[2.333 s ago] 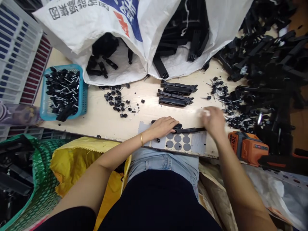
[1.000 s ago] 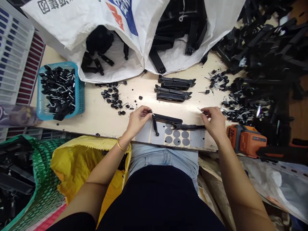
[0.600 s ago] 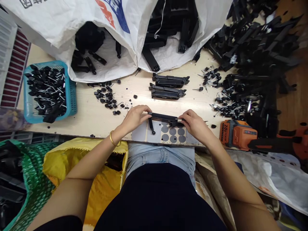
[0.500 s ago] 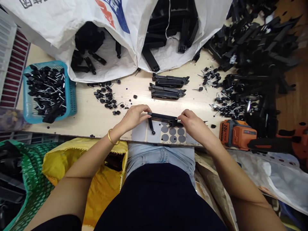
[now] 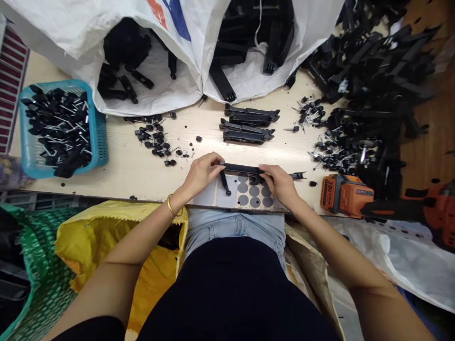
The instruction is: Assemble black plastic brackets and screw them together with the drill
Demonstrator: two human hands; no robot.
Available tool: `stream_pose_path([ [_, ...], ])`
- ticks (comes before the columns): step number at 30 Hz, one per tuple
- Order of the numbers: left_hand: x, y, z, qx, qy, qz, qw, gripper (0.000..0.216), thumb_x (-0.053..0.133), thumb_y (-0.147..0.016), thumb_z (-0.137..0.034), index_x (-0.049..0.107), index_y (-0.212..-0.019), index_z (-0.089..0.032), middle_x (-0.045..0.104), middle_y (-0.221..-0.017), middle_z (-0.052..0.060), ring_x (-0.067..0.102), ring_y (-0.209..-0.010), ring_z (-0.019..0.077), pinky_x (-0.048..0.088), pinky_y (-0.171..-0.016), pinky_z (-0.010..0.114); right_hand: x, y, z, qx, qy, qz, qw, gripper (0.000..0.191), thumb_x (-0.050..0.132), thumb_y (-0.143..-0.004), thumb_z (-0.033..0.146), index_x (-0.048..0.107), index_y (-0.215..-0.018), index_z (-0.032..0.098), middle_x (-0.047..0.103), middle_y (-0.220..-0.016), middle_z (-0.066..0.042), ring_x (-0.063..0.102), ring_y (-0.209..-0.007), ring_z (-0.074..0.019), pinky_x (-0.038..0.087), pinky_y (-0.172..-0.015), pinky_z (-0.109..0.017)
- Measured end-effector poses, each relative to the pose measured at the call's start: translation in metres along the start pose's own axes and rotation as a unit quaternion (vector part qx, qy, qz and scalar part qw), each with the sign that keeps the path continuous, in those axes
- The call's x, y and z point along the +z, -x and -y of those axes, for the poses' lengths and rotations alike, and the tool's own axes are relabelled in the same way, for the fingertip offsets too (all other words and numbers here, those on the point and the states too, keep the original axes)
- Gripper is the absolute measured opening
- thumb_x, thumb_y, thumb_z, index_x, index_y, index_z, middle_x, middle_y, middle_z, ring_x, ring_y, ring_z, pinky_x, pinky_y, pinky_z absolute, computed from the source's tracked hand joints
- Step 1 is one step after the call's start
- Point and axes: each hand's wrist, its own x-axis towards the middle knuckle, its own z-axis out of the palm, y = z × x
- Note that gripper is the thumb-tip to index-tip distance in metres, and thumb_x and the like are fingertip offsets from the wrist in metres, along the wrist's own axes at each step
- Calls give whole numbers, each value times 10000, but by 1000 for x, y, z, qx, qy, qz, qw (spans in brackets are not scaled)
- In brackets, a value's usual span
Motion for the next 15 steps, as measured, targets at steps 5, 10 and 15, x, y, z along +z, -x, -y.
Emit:
stream_pose_path([
  [5,4,15,4,-55,12,-24,998,539,673,-821,-328,476,-1304,-191,672,-1045,58,649,-865,156,539,-821,302,-26,-11,18,-28,27,-22,999,390,485,-923,322,537,-1289,197,597,-1273,-147,541,-1173,-304,454,-971,-504],
  [10,40,42,-8,-174,11,35,984,864,658,-816,-326,165,-1484,-91,639,-641,-11,626,-550,182,514,-582,295,8,-42,52,-136,60,66,987,531,417,-923,227,374,-1452,201,511,-1355,-147,491,-1189,-294,427,-974,-471],
  [15,64,42,-13,-237,71,56,967,776,508,-879,-243,76,-1493,-49,579,-515,-45,591,-418,187,519,-536,310,51,-50,41,-133,124,97,978,667,331,-881,86,254,-1514,281,574,-1142,-110,520,-942,-247,440,-822,-402],
])
